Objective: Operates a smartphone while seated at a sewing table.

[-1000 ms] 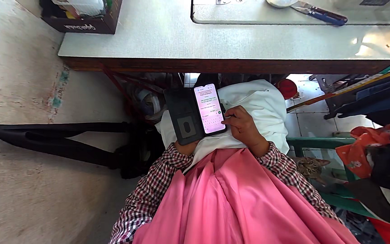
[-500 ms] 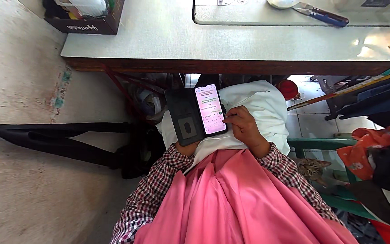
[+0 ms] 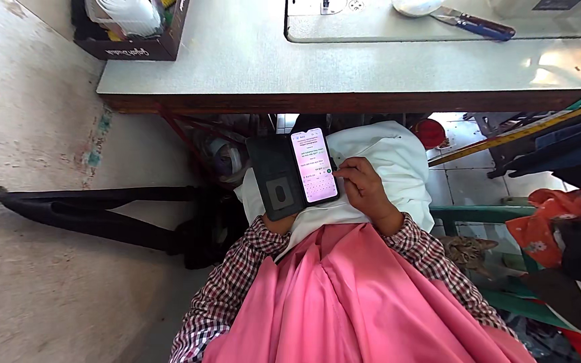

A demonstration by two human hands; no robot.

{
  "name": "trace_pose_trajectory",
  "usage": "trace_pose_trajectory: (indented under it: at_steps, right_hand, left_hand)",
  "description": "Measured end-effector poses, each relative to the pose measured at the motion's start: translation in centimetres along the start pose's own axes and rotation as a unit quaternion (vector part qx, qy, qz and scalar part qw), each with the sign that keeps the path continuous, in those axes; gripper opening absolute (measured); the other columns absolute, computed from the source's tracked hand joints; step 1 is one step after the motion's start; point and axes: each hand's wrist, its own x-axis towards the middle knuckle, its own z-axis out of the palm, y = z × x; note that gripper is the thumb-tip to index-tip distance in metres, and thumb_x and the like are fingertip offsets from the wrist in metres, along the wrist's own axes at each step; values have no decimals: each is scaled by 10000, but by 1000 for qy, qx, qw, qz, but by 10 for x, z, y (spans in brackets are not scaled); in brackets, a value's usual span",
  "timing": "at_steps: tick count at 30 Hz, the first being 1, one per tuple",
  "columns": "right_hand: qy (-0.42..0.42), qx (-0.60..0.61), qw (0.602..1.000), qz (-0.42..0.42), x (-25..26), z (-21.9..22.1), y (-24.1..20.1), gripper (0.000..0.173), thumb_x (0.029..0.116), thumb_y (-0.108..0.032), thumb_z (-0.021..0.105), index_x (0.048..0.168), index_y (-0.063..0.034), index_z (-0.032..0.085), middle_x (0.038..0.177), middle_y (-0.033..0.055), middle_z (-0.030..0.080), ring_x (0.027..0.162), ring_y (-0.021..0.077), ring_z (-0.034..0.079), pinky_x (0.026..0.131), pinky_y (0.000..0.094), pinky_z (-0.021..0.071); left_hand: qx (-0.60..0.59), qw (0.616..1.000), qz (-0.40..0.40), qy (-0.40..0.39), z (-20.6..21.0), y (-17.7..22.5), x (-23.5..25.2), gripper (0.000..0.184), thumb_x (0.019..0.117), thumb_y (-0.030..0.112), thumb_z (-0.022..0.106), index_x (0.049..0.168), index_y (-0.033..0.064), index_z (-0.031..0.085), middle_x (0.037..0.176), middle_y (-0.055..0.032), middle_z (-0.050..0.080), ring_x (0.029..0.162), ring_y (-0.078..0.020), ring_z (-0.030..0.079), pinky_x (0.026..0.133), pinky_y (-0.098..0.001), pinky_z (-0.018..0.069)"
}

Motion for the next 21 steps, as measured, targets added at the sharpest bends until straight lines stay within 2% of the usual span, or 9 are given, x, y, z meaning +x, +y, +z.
trace_pose_trajectory:
  at_steps: [6,9,13,15,17,20,21]
  right_hand:
    - [1,-1,1000,1,0,1,0,238,909,17,544,1015,20,757,1050,184,661,1022,256,635,937,331,531]
    - [0,-3,1000,1,0,0,0,233,911,9,548,1008,16,759,1048,183,663,1021,254,635,935,327,531]
    - [0,-4,1000,0,-1,1,1,233,908,14,547,1003,17,760,1047,183,663,1021,255,635,937,328,530]
    - [0,-5,1000,-2,-1,1,1,233,908,13,549,1005,16,760,1050,185,664,1026,256,636,935,326,531]
    - [0,-5,1000,-4,-1,1,1,238,908,12,545,1008,15,760,1052,185,663,1030,258,633,937,328,529]
    - [0,-5,1000,-6,-1,1,1,238,901,17,546,1005,19,760,1059,192,662,1029,265,636,936,336,532]
    - [0,-4,1000,-6,-1,1,2,238,900,18,546,1004,19,760,1059,193,662,1026,265,636,935,337,533]
  left_hand:
    - [-121,993,-4,3,2,-5,0,188,839,-173,597,979,-48,581,808,44,661,803,43,628,779,-136,513]
    - [-235,971,-38,-8,2,-4,-1,247,866,-203,505,988,6,557,802,51,658,797,18,636,772,-163,530]
    - [-319,947,-39,-14,3,-7,0,256,880,-169,464,956,49,573,784,48,673,779,-1,654,749,-186,547]
    - [-286,957,-33,-19,2,-7,0,250,877,-172,471,958,42,571,783,55,666,779,8,646,751,-176,540]
    - [-194,981,-27,-17,1,-5,0,231,859,-190,526,966,10,570,786,60,656,782,27,634,764,-155,527]
    - [-110,994,-17,9,3,-3,-1,184,852,-166,573,972,-27,567,792,46,649,785,41,622,762,-141,516]
    - [-64,998,-19,13,3,-1,-1,158,858,-155,595,987,-68,569,805,23,641,792,41,608,769,-136,503]
